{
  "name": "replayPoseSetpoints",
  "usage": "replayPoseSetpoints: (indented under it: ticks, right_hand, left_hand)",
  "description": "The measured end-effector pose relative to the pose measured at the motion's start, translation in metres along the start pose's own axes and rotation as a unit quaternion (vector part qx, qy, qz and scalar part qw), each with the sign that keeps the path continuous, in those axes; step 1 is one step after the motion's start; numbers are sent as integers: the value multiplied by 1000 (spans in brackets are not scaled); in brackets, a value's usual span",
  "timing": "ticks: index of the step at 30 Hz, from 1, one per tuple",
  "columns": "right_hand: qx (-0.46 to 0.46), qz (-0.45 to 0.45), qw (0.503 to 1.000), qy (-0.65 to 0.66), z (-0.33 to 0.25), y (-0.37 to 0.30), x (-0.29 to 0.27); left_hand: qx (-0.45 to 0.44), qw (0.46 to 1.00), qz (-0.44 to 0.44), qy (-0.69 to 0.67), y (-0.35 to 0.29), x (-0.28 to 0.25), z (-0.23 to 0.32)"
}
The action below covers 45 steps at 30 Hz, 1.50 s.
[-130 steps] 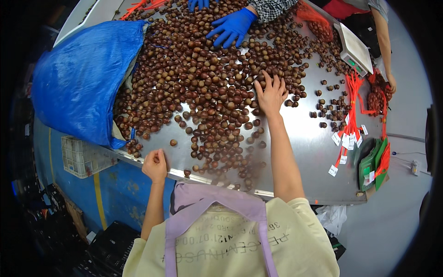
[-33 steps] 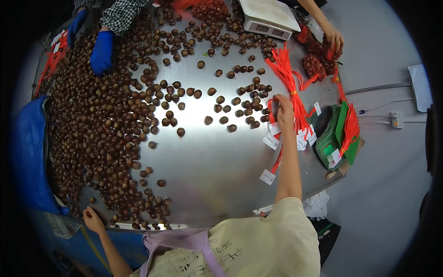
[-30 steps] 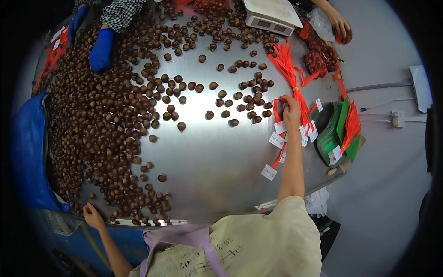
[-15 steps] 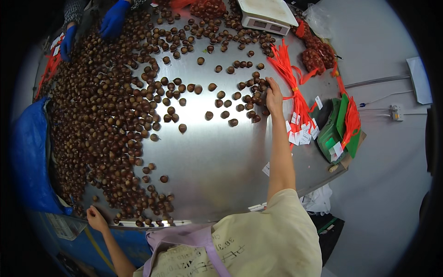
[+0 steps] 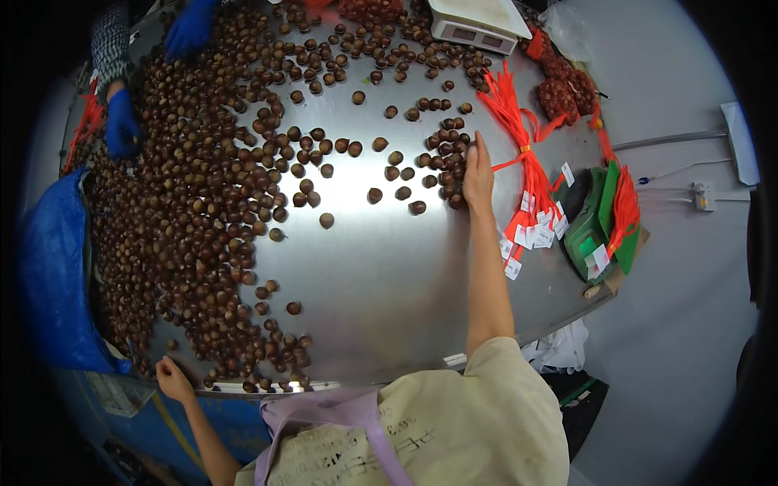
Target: The person spreads and sorts chestnuts on a large metal table, moving them by hand to separate and organize them. Another person wearing blue gloves also handles chestnuts nearby, and a third person weighs chestnuts on a digital scale.
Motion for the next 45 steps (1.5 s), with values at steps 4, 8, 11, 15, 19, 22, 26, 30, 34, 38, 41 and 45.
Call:
replayPoseSetpoints:
  ticks: [4, 8, 11, 15, 19, 22, 26, 30, 34, 38, 41, 45]
  right_hand:
    - [-27, 8, 995, -99, 45, 1, -9]
    - [-76, 30, 958, -276, 5, 8, -13]
    - [-106, -5, 972, -210, -9, 12, 16]
    - [-51, -77, 993, -74, -45, 14, 60]
    - [-87, -184, 979, 16, -94, 6, 91]
    - [-114, -66, 988, 76, -61, 30, 92]
    - [-64, 119, 991, -22, 7, 79, 45]
    - [-84, 153, 967, -185, 74, 105, -1]
    - [-59, 171, 940, -291, 118, 129, -23]
    - [-81, 125, 957, -248, 127, 172, -4]
    - [-74, 116, 973, -184, 132, 207, 6]
    - [-7, 83, 995, -50, 120, 249, 25]
  left_hand:
    - [36, 994, 103, 0, 11, 19, -49]
    - [4, 999, 6, -36, 1, 0, 2]
    - [16, 1000, 22, -11, 3, 3, -6]
    - [3, 1000, 25, 3, 3, 1, -4]
    - [4, 999, 36, 1, 2, 1, 0]
    - [-16, 999, 26, 11, 7, -3, -7]
    - [-78, 995, 36, 50, 5, 2, 2]
    - [-39, 998, 46, 35, 4, 8, -6]
    - [-50, 997, 26, 43, 8, 9, -6]
    - [-56, 995, 27, 78, 12, 5, -25]
    - [27, 996, 55, 66, -4, -3, 27]
    - [-23, 995, 32, 97, 0, -10, 7]
Point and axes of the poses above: each hand's wrist, its own y-axis towards the middle knuckle, its own x-axis out of the palm, z = x × y, the point moved 2 cm from there along y, towards the middle knuckle, and after that the axes turned 6 degrees about -x, right-handed, at the moved point
